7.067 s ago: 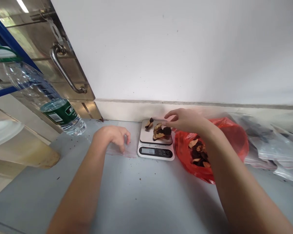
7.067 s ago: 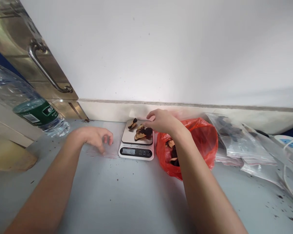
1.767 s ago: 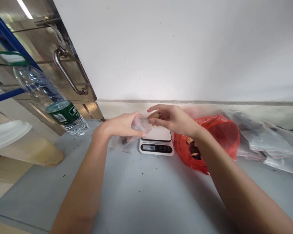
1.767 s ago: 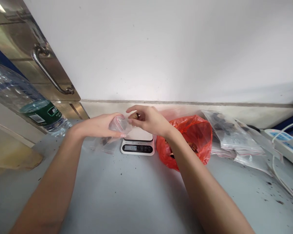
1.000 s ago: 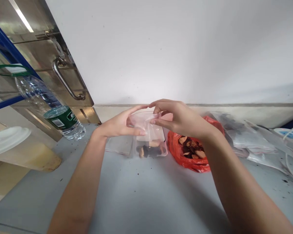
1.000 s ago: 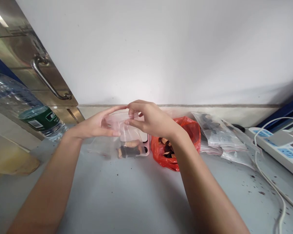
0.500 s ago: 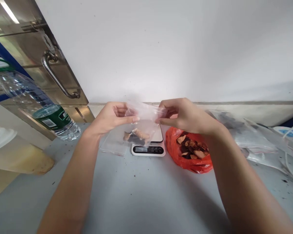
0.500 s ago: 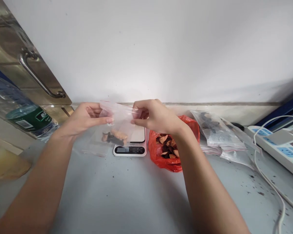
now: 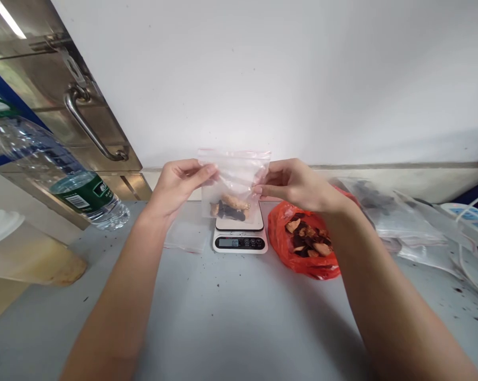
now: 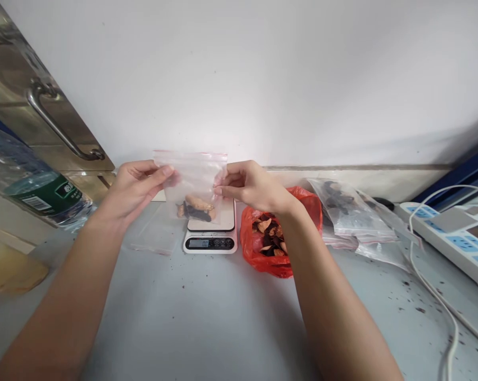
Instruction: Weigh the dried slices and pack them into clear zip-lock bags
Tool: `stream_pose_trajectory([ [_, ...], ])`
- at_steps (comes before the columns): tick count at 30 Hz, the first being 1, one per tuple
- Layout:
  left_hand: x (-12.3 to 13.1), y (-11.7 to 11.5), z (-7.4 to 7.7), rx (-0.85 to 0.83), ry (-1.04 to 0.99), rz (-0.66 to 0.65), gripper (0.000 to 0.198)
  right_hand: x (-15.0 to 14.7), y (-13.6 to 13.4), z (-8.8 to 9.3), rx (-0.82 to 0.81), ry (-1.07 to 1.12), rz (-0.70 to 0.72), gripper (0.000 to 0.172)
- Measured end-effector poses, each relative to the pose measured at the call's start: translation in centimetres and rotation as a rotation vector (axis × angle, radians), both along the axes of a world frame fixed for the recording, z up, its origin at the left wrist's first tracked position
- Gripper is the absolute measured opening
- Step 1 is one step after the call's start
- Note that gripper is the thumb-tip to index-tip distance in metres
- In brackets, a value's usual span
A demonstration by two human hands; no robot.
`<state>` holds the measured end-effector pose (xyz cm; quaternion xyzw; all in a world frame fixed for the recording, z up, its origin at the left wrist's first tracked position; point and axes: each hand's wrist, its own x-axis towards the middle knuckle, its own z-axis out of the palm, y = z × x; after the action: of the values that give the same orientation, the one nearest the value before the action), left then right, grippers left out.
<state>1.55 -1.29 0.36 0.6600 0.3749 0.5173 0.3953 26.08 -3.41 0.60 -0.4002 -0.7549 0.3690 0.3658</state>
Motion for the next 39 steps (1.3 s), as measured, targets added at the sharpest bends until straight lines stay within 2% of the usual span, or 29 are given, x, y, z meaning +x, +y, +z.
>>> stream_pose_trajectory([
  [5, 0.2, -0.2, 0.2, -0.029, -0.059, 0.043, 0.034, 0.3, -0.1, -0.2, -0.059, 0.018, -0.015, 0.022],
  [9, 0.1, -0.3, 0.3, -0.069, -0.008, 0.013, 0.038, 0.1, -0.6, 0.2, -0.03, 0.03, 0.005, 0.026],
  [14, -0.1, -0.2, 0.2, -0.019, 0.042, 0.032, 0.045, -0.1, -0.9, 0.6, 0.029, 0.096, -0.042, 0.036],
  [23, 0.0, -0.2, 0.4, -0.015, -0.115, 0.014, 0.039, 0.2, -1.1, 0.7, 0.04, 0.167, -0.109, 0.042],
  [28, -0.1, -0.2, 0.6, 0.1, 0.056, 0.02, 0.029, 0.5, -0.8, 0.8, 0.007, 0.166, -0.103, 0.039],
  [32, -0.2, -0.6, 1.0, 0.115, 0.143, 0.009, 0.028, 1.0, -0.6, 0.6, -0.009, 0.176, -0.125, 0.038],
  [39, 0.4, -1.3, 1.3, 0.142, 0.197, -0.047, 0.03, 1.0, -0.6, 0.0, 0.023, 0.192, -0.108, 0.042],
])
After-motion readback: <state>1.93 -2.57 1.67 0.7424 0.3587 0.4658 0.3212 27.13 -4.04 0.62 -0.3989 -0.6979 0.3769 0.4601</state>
